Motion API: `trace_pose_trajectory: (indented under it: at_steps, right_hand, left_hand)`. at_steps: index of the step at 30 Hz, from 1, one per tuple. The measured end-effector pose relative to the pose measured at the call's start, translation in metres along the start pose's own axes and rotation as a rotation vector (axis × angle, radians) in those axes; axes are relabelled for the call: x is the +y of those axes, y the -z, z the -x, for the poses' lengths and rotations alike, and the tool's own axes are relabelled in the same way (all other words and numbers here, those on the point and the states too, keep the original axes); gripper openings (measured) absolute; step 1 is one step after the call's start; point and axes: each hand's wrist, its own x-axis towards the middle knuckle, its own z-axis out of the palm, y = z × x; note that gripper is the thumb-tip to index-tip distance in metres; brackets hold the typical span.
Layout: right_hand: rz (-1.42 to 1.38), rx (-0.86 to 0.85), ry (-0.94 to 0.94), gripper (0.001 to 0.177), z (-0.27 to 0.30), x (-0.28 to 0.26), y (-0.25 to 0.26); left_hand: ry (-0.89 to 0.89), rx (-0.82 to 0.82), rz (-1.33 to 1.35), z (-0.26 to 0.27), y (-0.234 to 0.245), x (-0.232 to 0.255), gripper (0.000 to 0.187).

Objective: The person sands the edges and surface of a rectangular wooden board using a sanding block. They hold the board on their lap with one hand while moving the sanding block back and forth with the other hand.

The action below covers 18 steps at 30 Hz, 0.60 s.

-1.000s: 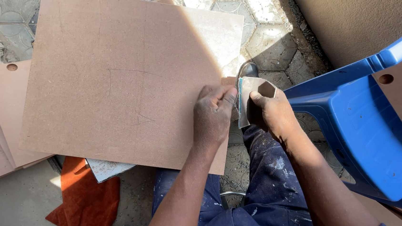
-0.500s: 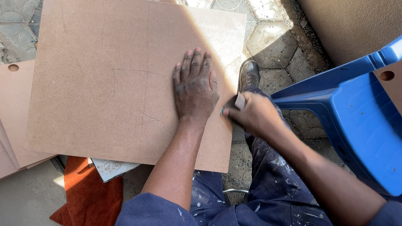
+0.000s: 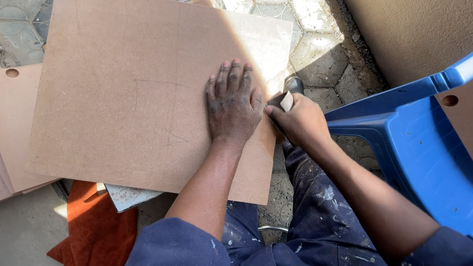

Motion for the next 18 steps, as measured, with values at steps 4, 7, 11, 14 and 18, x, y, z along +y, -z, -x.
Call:
trace_pose_trajectory:
  at_steps: [4,7,11,14,18]
  right_hand:
    - [-0.019,-0.104,-0.047,0.052,0.042,0.005,-0.006]
    - [0.010,-0.186,-0.049,0.050,0.035,-0.001,0.005]
    - [0.003,-0.020,0.077,0.046,-0.031,-0.003,0.019]
    - [-0.007,0.081,0.115,0.053,-0.046,-0.007,0.017]
    - [-0.041,0.041,0.013,0.062,-0.014,0.008,-0.008]
  left_hand:
    - [-0.001,0.023,-0.038,0.001,-0.009,0.001,0.050]
    - [-0.003,0.037,-0.047,-0.002,-0.010,0.001,0.049]
    - [-0.001,0.053,-0.035,0.002,-0.005,0.001,0.049]
    - [0.002,0.033,-0.033,-0.004,-0.004,-0.001,0.049]
    - [-0.003,0.081,-0.076,-0.004,-0.013,0.000,0.050]
